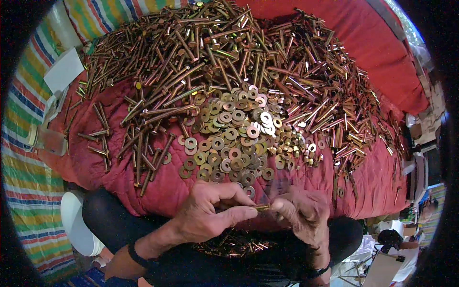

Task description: The person repeatedly picks up a bolt and a washer, then screws the washer onto the bolt by hand. The assembled fasteners are placed back onto the red cloth among many other bolts and washers.

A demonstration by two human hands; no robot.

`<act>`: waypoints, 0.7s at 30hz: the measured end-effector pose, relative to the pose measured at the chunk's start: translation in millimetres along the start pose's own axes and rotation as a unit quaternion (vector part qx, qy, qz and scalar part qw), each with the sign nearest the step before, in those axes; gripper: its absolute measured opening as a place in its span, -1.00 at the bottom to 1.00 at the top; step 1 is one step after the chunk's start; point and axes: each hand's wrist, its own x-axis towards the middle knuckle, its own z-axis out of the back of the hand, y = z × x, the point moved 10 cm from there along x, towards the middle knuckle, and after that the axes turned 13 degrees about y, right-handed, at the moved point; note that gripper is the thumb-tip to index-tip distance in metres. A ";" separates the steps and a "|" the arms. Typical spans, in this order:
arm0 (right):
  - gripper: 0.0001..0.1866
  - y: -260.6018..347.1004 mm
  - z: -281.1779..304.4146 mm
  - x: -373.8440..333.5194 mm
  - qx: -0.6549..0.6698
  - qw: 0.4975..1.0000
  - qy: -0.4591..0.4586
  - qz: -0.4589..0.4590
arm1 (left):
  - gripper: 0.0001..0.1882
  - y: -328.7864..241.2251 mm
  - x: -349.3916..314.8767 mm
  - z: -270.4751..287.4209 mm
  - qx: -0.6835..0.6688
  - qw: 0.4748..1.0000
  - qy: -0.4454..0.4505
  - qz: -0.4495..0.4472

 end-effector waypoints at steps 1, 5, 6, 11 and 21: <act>-0.74 -10.2 -0.5 -1.8 0.062 0.997 -0.001 -0.049 | -0.87 2.5 -0.5 0.6 0.015 1.000 -0.001 0.027; -0.77 -16.2 8.7 -5.2 0.146 0.983 -0.079 -0.084 | -0.84 4.9 -1.9 6.9 0.041 0.996 -0.009 0.073; -0.76 -11.2 14.5 -6.0 0.132 0.982 -0.115 -0.064 | -0.84 4.0 -1.8 7.9 0.039 0.997 -0.010 0.070; -0.66 12.1 6.5 5.2 0.004 0.998 -0.045 0.031 | -0.83 3.3 -1.0 7.5 0.072 0.995 -0.004 0.064; -0.75 7.9 -0.7 3.0 -0.060 0.998 -0.007 -0.009 | -0.89 21.3 -3.2 -1.3 -0.098 0.986 0.032 0.129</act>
